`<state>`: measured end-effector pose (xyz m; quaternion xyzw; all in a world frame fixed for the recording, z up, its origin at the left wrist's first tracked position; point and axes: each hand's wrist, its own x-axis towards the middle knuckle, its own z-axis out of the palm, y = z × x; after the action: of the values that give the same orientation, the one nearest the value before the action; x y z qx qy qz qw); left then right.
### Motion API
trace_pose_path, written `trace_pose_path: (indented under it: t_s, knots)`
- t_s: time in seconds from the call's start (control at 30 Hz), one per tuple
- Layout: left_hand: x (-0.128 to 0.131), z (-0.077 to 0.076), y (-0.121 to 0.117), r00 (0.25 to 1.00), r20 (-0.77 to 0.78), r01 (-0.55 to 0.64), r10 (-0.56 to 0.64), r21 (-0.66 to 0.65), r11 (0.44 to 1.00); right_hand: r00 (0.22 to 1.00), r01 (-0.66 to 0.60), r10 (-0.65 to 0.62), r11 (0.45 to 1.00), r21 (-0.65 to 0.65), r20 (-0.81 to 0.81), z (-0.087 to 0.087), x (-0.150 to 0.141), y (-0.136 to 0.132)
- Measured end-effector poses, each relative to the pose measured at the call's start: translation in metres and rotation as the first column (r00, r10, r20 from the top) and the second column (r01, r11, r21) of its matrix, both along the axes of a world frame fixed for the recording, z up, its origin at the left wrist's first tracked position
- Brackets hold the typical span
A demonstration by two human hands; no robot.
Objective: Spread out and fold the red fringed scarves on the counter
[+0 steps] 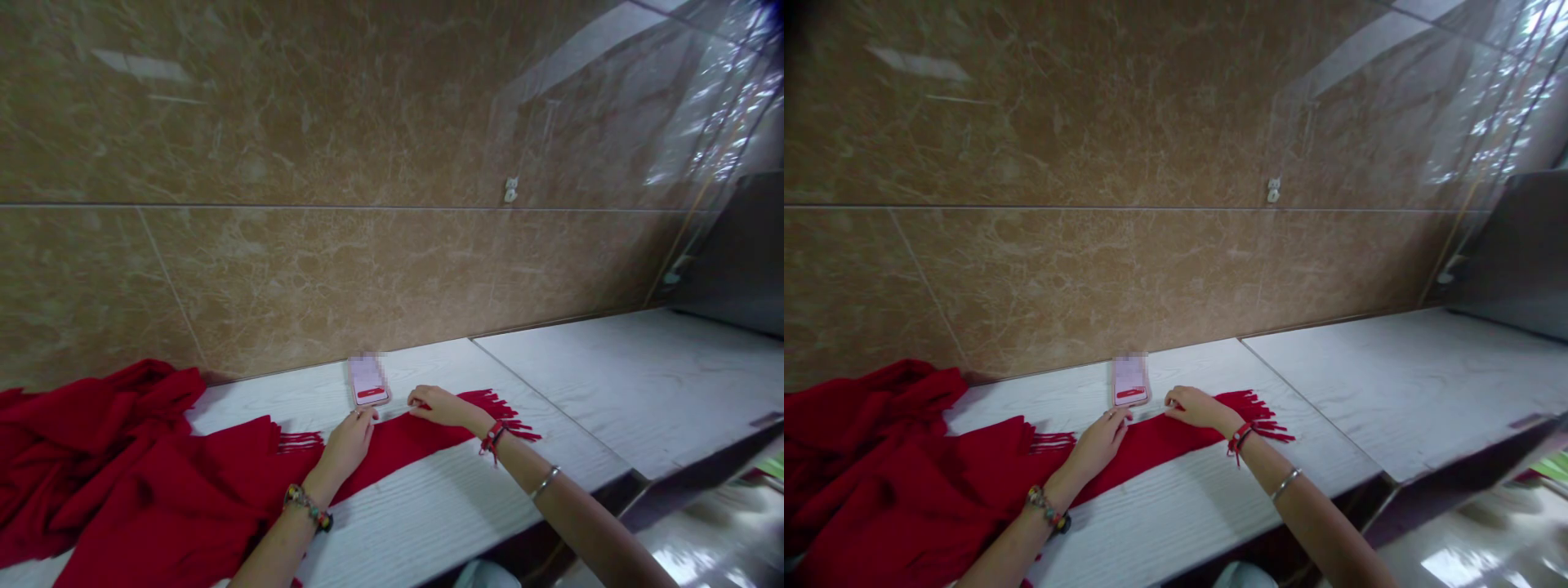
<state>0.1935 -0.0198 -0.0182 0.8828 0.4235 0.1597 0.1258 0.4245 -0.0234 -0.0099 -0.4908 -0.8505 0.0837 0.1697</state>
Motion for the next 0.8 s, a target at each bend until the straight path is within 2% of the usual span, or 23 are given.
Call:
trace_pose_path:
  t_s: [0.1, 0.2, 0.33, 0.47, 0.63, 0.7, 0.8]
  knots:
    - [-0.001, -0.002, 0.002, 0.999, -0.017, 0.044, -0.044, 0.041, 0.998, 0.993, 0.11, -0.109, 0.993, 0.047, -0.035, -0.007, -0.02, -0.003]
    - [-0.002, -0.002, 0.002, 0.994, -0.018, 0.111, -0.11, 0.08, 0.991, 0.978, 0.194, -0.193, 0.981, 0.009, -0.075, -0.018, -0.034, 0.0]
    - [-0.003, 0.001, 0.002, 0.966, -0.044, 0.258, -0.254, 0.144, 0.955, 0.959, 0.256, -0.255, 0.967, -0.014, -0.121, -0.029, -0.037, 0.006]
    - [-0.004, 0.004, -0.001, 0.934, -0.114, 0.35, -0.337, 0.111, 0.93, 0.95, 0.295, -0.286, 0.954, 0.055, -0.128, -0.031, -0.037, 0.004]
    - [-0.002, 0.01, -0.007, 0.948, -0.147, 0.3, -0.282, 0.125, 0.946, 0.957, 0.29, -0.283, 0.94, 0.181, -0.06, -0.024, -0.048, -0.009]
    - [0.002, 0.011, -0.012, 0.954, -0.18, 0.268, -0.241, 0.141, 0.953, 0.956, 0.289, -0.293, 0.939, 0.187, -0.008, -0.023, -0.051, -0.02]
    - [0.008, 0.009, -0.022, 0.957, -0.223, 0.221, -0.186, 0.142, 0.965, 0.964, 0.226, -0.243, 0.963, 0.148, 0.109, -0.027, -0.046, -0.04]
